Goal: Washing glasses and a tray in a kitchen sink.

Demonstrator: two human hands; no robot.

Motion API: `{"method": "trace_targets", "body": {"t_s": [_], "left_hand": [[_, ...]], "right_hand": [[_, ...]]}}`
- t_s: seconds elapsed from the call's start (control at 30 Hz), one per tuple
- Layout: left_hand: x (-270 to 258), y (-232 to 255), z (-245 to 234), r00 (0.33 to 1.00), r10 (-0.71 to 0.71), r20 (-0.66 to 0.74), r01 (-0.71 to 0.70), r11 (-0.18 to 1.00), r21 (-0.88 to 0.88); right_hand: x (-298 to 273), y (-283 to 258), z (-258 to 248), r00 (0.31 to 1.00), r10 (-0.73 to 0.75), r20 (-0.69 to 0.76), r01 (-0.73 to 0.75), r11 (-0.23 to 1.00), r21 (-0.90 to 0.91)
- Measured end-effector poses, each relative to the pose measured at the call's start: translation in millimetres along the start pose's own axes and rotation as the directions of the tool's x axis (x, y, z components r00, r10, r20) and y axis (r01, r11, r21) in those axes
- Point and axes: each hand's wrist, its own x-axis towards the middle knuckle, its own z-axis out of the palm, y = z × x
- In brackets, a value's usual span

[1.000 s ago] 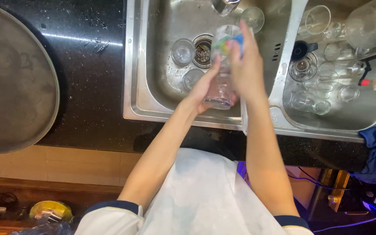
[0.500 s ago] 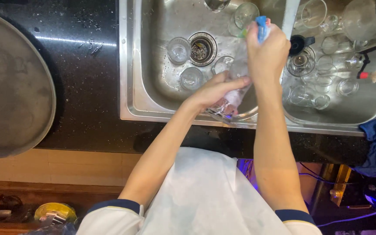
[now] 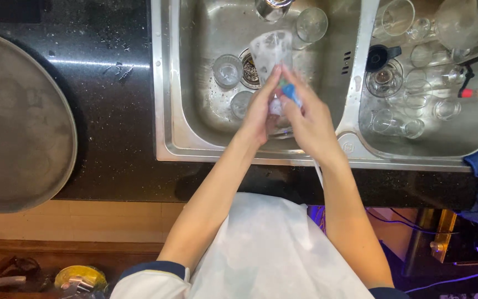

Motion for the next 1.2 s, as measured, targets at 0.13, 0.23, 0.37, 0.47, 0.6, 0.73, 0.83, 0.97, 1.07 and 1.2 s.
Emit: {"method": "trace_targets", "body": {"t_s": [0.13,0.23,0.37,0.47,0.6,0.73,0.83,0.97,1.07,1.2], "left_hand": [[0,-4,-7,0.977,0.157,-0.146,-0.159,0.987,-0.008],[6,-13,-9,0.948,0.214,-0.234,-0.223,0.975,-0.008],[-2,-19,0,0.936,0.291,-0.200,-0.331,0.921,-0.206],[-9,-16,14,0.934,0.340,-0.113,-0.352,0.810,-0.469],[1,-29,4,0.794,0.548,-0.263,-0.586,0.804,-0.096],[-4,-38,1,0.857,0.498,-0.133,-0.515,0.817,-0.260],[-11,-34,6,0.899,0.423,-0.112,-0.434,0.831,-0.348],[-12,-34,6,0.961,0.278,-0.001,-0.224,0.773,-0.594],[-10,-36,-1,0.956,0.292,0.037,-0.232,0.824,-0.517],[2,-35,-17,0.890,0.449,-0.085,-0.455,0.886,-0.087]], "right_hand": [[-23,13,10,0.995,0.051,0.089,-0.058,0.995,0.078],[-23,22,18,0.871,0.490,0.039,-0.475,0.820,0.318],[-9,76,27,0.911,0.381,-0.157,-0.167,0.690,0.704],[-6,74,33,0.818,0.564,0.111,-0.288,0.234,0.929],[-13,37,39,0.753,0.639,0.158,-0.264,0.073,0.962],[-5,75,34,0.839,0.544,0.030,-0.173,0.214,0.961],[14,113,29,0.693,0.717,0.075,-0.250,0.142,0.958],[13,163,47,0.826,0.553,0.109,-0.262,0.205,0.943],[8,131,55,0.861,0.433,0.267,-0.193,-0.208,0.959],[-5,100,43,0.801,0.484,0.353,-0.356,-0.088,0.930]]}}
